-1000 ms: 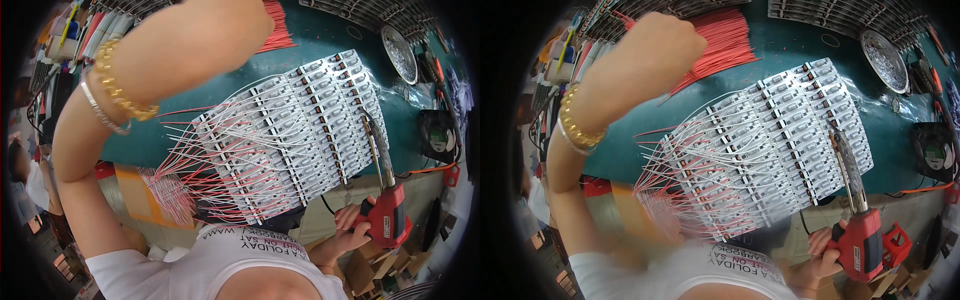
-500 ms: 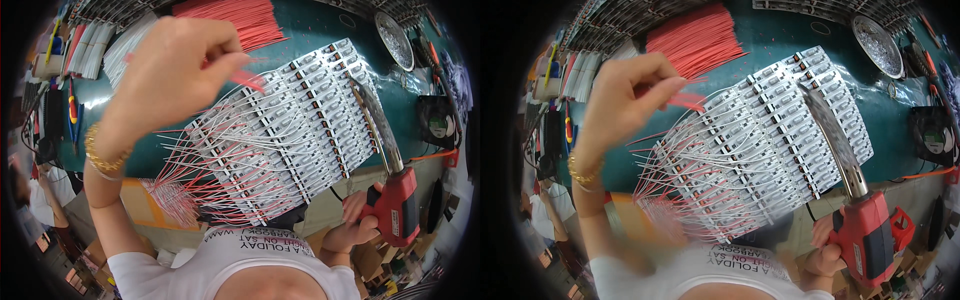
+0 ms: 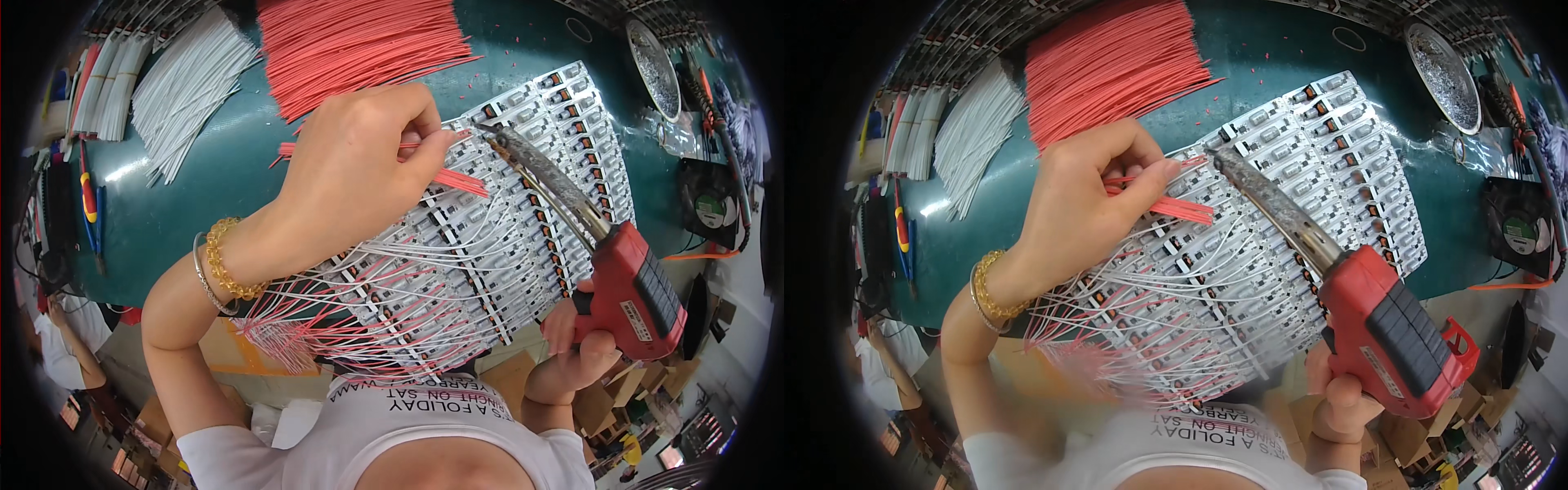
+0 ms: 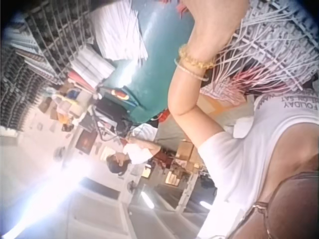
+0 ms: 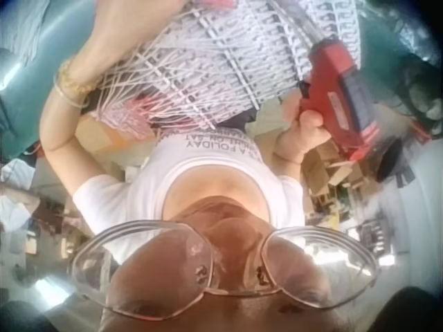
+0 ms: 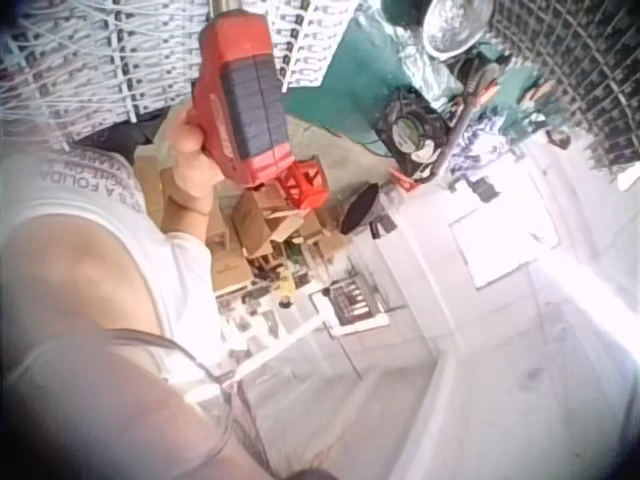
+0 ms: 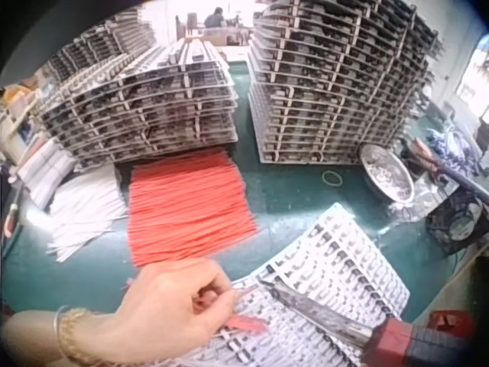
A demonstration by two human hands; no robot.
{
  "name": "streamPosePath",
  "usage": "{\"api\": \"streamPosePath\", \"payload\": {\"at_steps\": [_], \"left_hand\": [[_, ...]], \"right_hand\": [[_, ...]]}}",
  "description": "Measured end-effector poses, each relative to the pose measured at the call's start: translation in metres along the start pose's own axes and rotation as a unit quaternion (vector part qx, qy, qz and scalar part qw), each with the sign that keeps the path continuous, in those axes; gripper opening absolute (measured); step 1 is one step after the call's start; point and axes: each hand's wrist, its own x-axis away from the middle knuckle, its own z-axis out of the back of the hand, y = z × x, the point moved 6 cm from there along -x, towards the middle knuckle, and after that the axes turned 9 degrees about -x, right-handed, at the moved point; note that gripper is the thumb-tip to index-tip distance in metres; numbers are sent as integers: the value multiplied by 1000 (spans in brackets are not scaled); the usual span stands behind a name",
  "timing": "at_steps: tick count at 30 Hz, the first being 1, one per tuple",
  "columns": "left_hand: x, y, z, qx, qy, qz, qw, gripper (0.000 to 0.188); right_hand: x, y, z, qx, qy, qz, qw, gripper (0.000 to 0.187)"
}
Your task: The person uses a soldering iron to attach red and white wires to a grid of electronic components on a workbench. They repeatedly pick up individual wires, position them against the component terminals, and apply the soldering iron to secure the connections.
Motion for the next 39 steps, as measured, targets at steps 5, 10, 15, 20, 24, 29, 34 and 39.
{"api": "streamPosePath", "payload": {"at_steps": [5, 10, 15, 20, 24, 29, 34, 39], "left_hand": [[0, -1, -1, 13, 7, -6, 1000, 11], [-1, 0, 1, -6, 11, -8, 1000, 12], [1, 2, 0, -10, 30, -28, 999, 12], [1, 3, 0, -25, 26, -28, 999, 13], [0, 4, -1, -31, 23, -29, 999, 13], [2, 6, 1, -41, 39, -43, 997, 13], [2, 5, 0, -59, 44, -49, 996, 13], [3, 5, -1, -69, 38, -44, 996, 12]], "right_hand": [[1, 1, -3, 1, 23, -13, 1000, 70], [6, 8, 8, 40, 16, 23, 999, 69], [8, 0, 6, 32, 27, 35, 999, 73], [9, 1, 0, 12, 30, 19, 999, 78], [7, 4, -1, 15, 18, 24, 999, 74], [15, 14, 20, 68, 31, 41, 996, 70], [16, 14, 18, 120, -8, 74, 990, 70], [16, 11, 15, 89, -24, 81, 992, 76]]}}
